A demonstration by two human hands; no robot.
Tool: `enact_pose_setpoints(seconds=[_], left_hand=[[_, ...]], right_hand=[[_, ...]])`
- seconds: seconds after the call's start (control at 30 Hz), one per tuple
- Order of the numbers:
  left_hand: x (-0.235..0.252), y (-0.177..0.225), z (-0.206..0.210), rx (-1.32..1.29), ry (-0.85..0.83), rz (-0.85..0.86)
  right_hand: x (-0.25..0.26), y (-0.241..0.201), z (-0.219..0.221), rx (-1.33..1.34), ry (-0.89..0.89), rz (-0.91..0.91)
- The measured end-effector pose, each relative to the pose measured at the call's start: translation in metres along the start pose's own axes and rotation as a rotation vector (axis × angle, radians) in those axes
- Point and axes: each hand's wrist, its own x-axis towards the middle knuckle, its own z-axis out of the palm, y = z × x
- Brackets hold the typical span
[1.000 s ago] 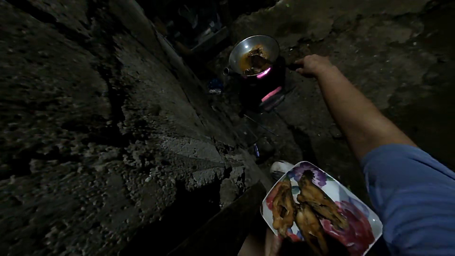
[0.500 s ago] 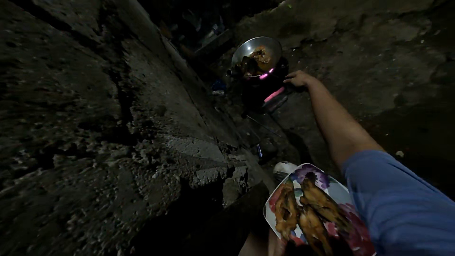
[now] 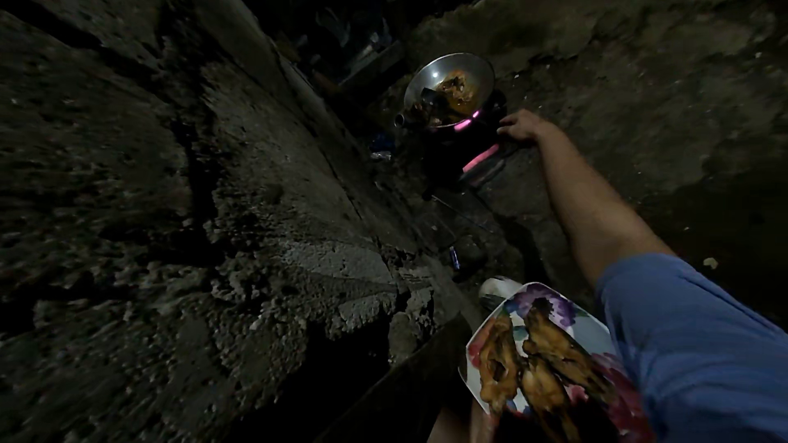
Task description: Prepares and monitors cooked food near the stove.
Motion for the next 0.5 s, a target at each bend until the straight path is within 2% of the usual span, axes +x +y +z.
enact_pose_setpoints(seconds=[0.07,0.23,0.4,0.5], left_hand=[[0.002,-0.004,-0.004,0.026,0.018,0.033],[0.0,0.0,0.006,0.054,0.135,0.029],[0.006,-0.005,-0.004,0.006,0.0,0.046],[0.006,-0.004,-0.003,0.004,-0.018,0.04]], right_hand=[[0.008,0.005,-0.003,-0.064,0.021,-0.011],[-0.021,-0.009,-0.02,0.069,-0.06,0.047],[-0.031,-0.027,-0.021,0.305,-0.054,0.216],[-0.025,-0.023,-0.016,0.506,-0.064,0.294]])
